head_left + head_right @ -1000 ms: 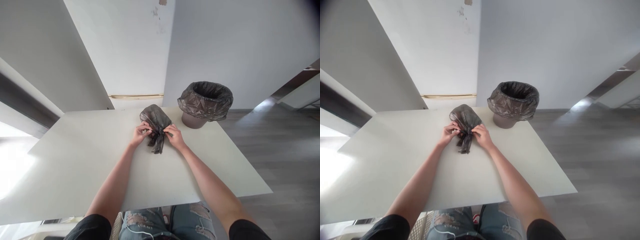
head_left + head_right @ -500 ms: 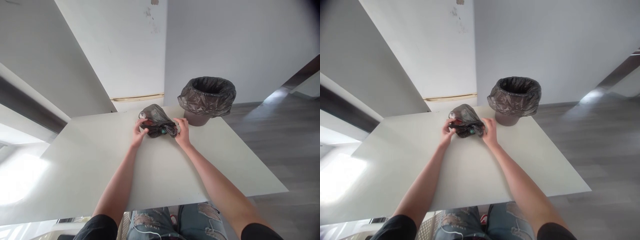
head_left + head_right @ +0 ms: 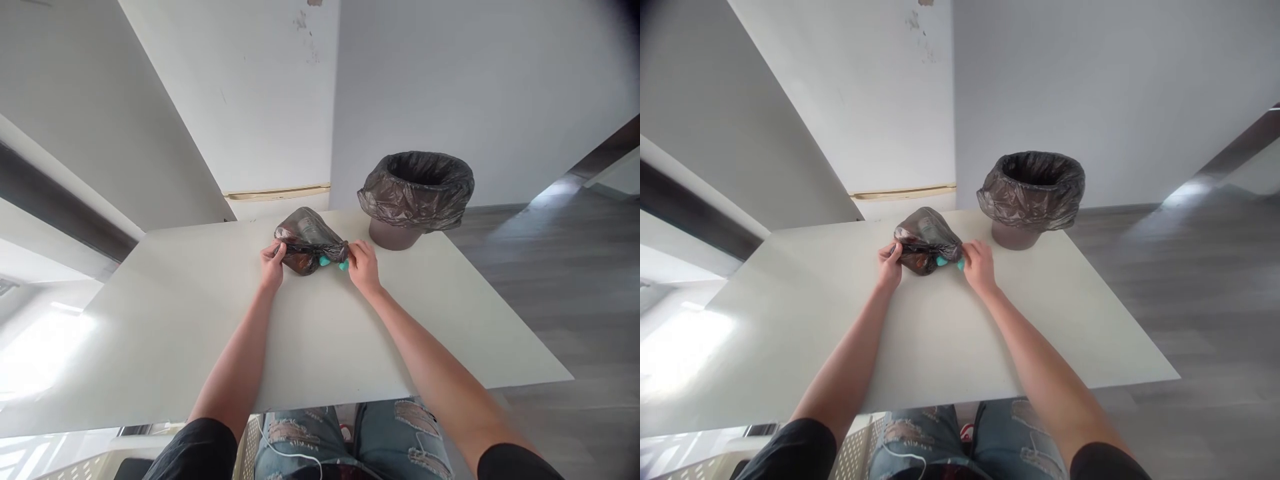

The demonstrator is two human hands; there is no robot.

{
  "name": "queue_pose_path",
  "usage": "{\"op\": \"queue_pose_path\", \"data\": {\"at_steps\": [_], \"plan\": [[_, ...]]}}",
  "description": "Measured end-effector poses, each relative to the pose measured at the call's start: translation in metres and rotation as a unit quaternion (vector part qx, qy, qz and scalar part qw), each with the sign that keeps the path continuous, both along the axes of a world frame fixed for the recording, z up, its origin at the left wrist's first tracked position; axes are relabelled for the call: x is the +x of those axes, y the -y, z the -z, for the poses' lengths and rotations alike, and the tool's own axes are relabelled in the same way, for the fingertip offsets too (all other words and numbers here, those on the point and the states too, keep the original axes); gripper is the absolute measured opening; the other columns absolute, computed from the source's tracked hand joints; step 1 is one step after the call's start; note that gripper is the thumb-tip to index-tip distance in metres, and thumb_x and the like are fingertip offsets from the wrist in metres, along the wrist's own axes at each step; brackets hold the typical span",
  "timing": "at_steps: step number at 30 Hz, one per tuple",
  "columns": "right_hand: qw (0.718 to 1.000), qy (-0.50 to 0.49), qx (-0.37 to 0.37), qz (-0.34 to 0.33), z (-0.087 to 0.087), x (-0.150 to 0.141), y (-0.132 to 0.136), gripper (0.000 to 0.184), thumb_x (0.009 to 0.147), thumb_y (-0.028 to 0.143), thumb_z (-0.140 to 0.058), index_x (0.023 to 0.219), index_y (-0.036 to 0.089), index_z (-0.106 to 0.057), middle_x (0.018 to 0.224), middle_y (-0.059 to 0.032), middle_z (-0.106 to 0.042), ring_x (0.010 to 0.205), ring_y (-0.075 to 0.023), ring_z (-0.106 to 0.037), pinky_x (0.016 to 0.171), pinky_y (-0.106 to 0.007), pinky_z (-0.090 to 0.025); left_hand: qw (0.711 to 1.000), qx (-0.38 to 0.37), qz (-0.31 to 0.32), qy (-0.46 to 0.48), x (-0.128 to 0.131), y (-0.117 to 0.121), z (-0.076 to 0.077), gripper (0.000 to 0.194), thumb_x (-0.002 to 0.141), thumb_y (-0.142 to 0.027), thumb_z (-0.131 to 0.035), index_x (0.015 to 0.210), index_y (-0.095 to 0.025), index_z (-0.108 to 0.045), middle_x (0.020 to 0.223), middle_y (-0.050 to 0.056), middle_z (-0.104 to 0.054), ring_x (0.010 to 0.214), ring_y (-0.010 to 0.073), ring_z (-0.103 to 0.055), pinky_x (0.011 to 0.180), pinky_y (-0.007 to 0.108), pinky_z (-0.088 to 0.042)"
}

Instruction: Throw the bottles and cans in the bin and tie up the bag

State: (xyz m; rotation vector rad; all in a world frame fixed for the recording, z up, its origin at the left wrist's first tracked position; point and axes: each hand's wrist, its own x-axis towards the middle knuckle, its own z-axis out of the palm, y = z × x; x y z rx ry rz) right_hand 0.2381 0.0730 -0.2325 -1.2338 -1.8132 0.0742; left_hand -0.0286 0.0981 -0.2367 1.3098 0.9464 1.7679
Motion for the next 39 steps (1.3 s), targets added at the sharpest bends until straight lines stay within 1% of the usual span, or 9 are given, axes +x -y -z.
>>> {"op": "queue_pose_path", "data": {"at_steps": [7,10,14,17,22,28,31,34,39], "plan": [[0.985,-0.059,0.141,0.084,-0.006,-0.002,0.010,0.033,0.100,0.018,-0.045,0.124,0.020,-0.066,0.117,-0.0172,-0.063,0.106,-0.0318,-0.060,0.092,-0.047,-0.049,0.998,0.048,0.015,-0.044,-0.002,-0.001,-0.002,0.042,0.090,-0.064,-0.074,0.103,-0.023,-0.080,0.112,0.008,-0.072,0.112,0.0264,-0.065,0.101,0.041,-0.051],[0.978,0.033,0.203,-0.037,-0.007,-0.008,0.021,0.017,0.096,0.021,-0.053,0.105,0.021,-0.068,0.092,-0.0099,-0.067,0.084,-0.0246,-0.062,0.080,-0.040,-0.048,0.987,0.079,-0.006,-0.140,-0.003,0.003,-0.005,0.051,0.096,-0.069,-0.063,0.115,-0.025,-0.080,0.122,0.010,-0.074,0.125,0.0308,-0.063,0.113,0.049,-0.046],[0.977,0.137,0.116,-0.115,-0.005,-0.025,0.026,0.017,0.100,0.022,-0.055,0.089,0.022,-0.067,0.070,-0.0016,-0.065,0.068,-0.0183,-0.060,0.068,-0.035,-0.043,0.948,0.092,0.012,-0.305,0.003,0.013,-0.014,0.039,0.091,-0.059,-0.077,0.114,-0.028,-0.083,0.118,0.008,-0.077,0.121,0.0309,-0.062,0.114,0.051,-0.043],[0.988,0.122,0.064,-0.074,-0.006,-0.031,0.022,0.018,0.104,0.023,-0.054,0.106,0.020,-0.072,0.101,-0.0082,-0.079,0.097,-0.0230,-0.072,0.088,-0.038,-0.048,0.930,0.098,0.021,-0.352,0.010,0.016,-0.017,0.029,0.088,-0.055,-0.081,0.101,-0.029,-0.086,0.101,0.007,-0.077,0.105,0.0288,-0.062,0.105,0.050,-0.046],[0.982,0.161,0.049,-0.080,-0.009,-0.026,0.019,0.033,0.103,0.020,-0.058,0.136,0.019,-0.065,0.156,-0.0140,-0.059,0.145,-0.0325,-0.050,0.114,-0.050,-0.033,0.969,0.080,0.026,-0.234,0.012,0.010,-0.010,0.025,0.092,-0.050,-0.077,0.091,-0.026,-0.085,0.093,0.008,-0.078,0.096,0.0259,-0.066,0.099,0.047,-0.050],[0.962,0.231,0.020,-0.145,-0.004,-0.030,0.021,0.025,0.110,0.021,-0.051,0.117,0.022,-0.075,0.109,-0.0072,-0.076,0.103,-0.0246,-0.059,0.090,-0.042,-0.034,0.999,0.005,0.049,0.017,0.004,0.001,0.001,0.028,0.086,-0.051,-0.083,0.088,-0.024,-0.081,0.090,0.005,-0.075,0.089,0.0215,-0.070,0.088,0.037,-0.056],[0.960,0.228,0.048,-0.156,-0.005,-0.033,0.022,0.025,0.109,0.016,-0.052,0.108,0.022,-0.076,0.119,-0.0075,-0.075,0.107,-0.0237,-0.059,0.093,-0.042,-0.032,0.990,-0.001,0.096,0.103,0.002,0.001,0.000,0.028,0.083,-0.051,-0.086,0.086,-0.024,-0.079,0.087,0.003,-0.073,0.087,0.0197,-0.070,0.086,0.034,-0.056],[0.963,0.207,0.083,-0.153,-0.008,-0.038,0.025,0.023,0.109,0.020,-0.054,0.126,0.021,-0.070,0.138,-0.0109,-0.070,0.120,-0.0266,-0.059,0.100,-0.045,-0.030,0.985,-0.001,0.147,0.091,0.003,0.002,-0.001,0.026,0.079,-0.046,-0.090,0.084,-0.023,-0.079,0.086,0.003,-0.071,0.088,0.0187,-0.069,0.086,0.032,-0.055],[0.968,0.190,0.037,-0.161,-0.006,-0.044,0.025,0.027,0.107,0.015,-0.051,0.131,0.019,-0.062,0.111,-0.0100,-0.077,0.103,-0.0272,-0.063,0.088,-0.041,-0.033,0.987,-0.011,0.156,0.049,0.007,0.004,0.000,0.026,0.072,-0.040,-0.096,0.081,-0.022,-0.079,0.083,0.005,-0.069,0.082,0.0179,-0.065,0.079,0.030,-0.051]]}}
